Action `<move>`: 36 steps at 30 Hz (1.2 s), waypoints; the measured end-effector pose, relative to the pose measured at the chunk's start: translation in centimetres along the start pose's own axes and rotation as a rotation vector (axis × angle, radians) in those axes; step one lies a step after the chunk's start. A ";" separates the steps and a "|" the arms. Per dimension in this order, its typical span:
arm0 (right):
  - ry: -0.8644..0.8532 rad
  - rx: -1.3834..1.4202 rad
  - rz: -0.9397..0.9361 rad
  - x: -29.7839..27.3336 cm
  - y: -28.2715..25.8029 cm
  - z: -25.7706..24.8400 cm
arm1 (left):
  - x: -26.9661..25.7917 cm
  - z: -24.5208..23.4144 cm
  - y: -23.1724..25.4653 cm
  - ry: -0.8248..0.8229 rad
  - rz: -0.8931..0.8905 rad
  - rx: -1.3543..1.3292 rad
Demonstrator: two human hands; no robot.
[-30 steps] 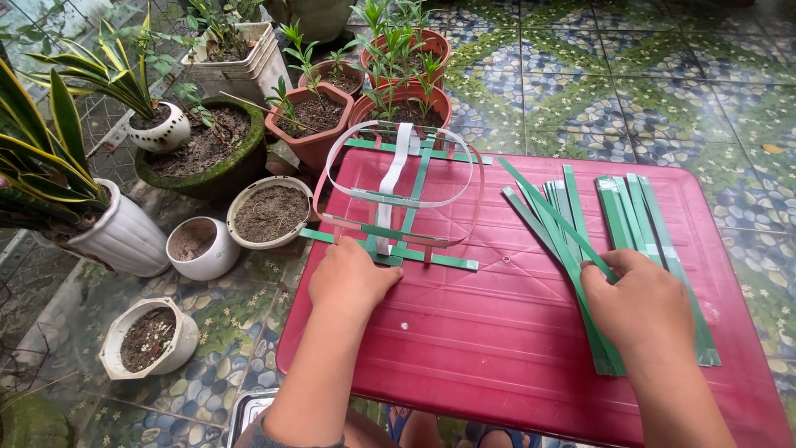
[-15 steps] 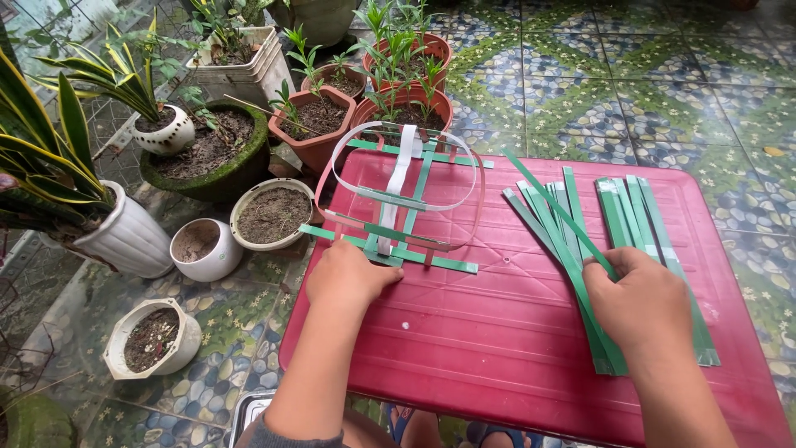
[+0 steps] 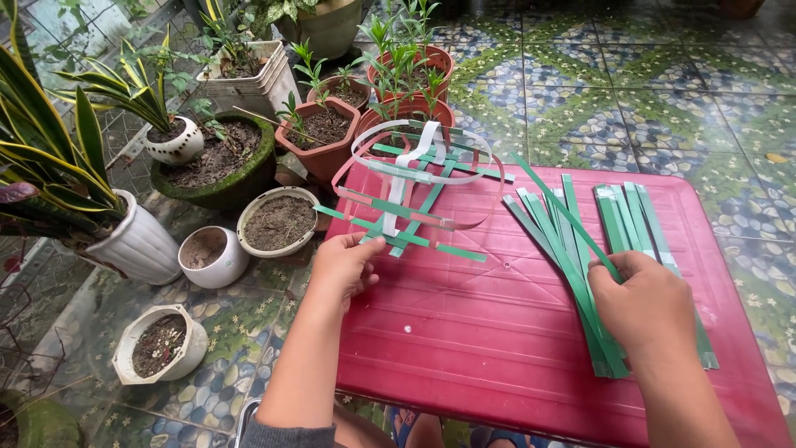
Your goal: A person is weaving green plastic strips into a frame to create a basket-like structure, using scissors to cut the strips.
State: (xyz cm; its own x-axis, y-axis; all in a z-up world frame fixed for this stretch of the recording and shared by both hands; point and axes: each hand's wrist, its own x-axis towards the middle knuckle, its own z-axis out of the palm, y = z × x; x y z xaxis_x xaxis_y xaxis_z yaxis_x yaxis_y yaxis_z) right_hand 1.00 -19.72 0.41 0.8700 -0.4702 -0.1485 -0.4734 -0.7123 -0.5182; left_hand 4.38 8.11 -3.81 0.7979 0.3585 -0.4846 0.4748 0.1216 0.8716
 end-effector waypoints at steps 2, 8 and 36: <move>0.010 -0.021 -0.015 0.2 0.3 0.1 | -0.2 0.3 0.0 0.009 -0.020 -0.081; -0.040 0.025 0.063 -0.3 -0.4 -0.8 | 0.4 0.9 -0.5 -0.063 -0.021 -0.515; -0.215 -0.417 -0.020 5.2 6.0 -2.8 | -4.8 3.6 -1.9 0.013 -0.178 -0.792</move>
State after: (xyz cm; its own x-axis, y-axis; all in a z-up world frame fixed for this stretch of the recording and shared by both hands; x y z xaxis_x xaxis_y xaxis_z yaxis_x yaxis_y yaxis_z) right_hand 2.28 -27.84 -1.13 0.8676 -0.3670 -0.3355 -0.4329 -0.8894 -0.1468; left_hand 0.97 2.82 -3.37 0.7285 0.2817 -0.6244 0.1868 0.7953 0.5767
